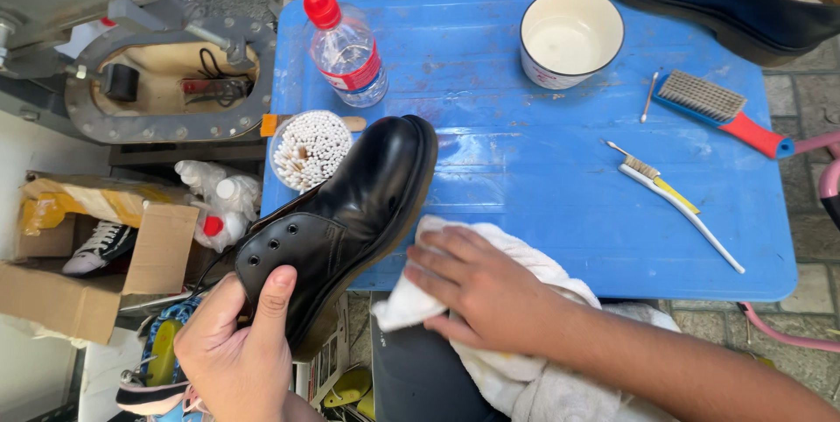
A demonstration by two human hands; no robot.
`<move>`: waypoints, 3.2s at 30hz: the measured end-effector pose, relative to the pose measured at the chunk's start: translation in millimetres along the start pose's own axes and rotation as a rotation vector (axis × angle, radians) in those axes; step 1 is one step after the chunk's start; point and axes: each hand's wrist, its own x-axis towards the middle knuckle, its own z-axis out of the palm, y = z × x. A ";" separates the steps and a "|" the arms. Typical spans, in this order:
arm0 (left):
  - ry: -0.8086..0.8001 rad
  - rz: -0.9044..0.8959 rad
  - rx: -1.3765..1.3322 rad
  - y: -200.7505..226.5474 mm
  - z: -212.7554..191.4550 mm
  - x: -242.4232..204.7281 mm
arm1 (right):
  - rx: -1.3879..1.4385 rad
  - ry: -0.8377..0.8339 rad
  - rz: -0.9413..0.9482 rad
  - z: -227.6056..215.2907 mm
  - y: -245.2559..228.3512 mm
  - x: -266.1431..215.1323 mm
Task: The person scrubs a black leather shoe with a toothbrush and a white cleaning solution, then wipes the shoe with a cloth. The person scrubs the toe, sides, and heel of the shoe, then wipes off the foam and inspects the shoe.
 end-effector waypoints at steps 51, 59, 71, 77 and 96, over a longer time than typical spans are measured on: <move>-0.304 0.469 0.144 60.2 71.3 -23.7 | -0.546 0.471 0.862 -85.1 50.8 -168.7; -0.690 0.594 0.155 57.1 71.3 10.2 | -0.481 0.514 0.875 -96.3 34.8 -151.4; -1.219 0.807 0.532 43.2 126.0 50.0 | -0.753 0.382 0.564 -161.6 121.6 -38.0; -1.143 0.886 0.327 44.9 120.7 61.4 | -0.839 0.109 0.696 -160.8 161.1 2.5; -0.872 0.681 0.507 72.8 124.0 25.4 | -0.624 0.404 0.584 -152.0 146.1 -24.5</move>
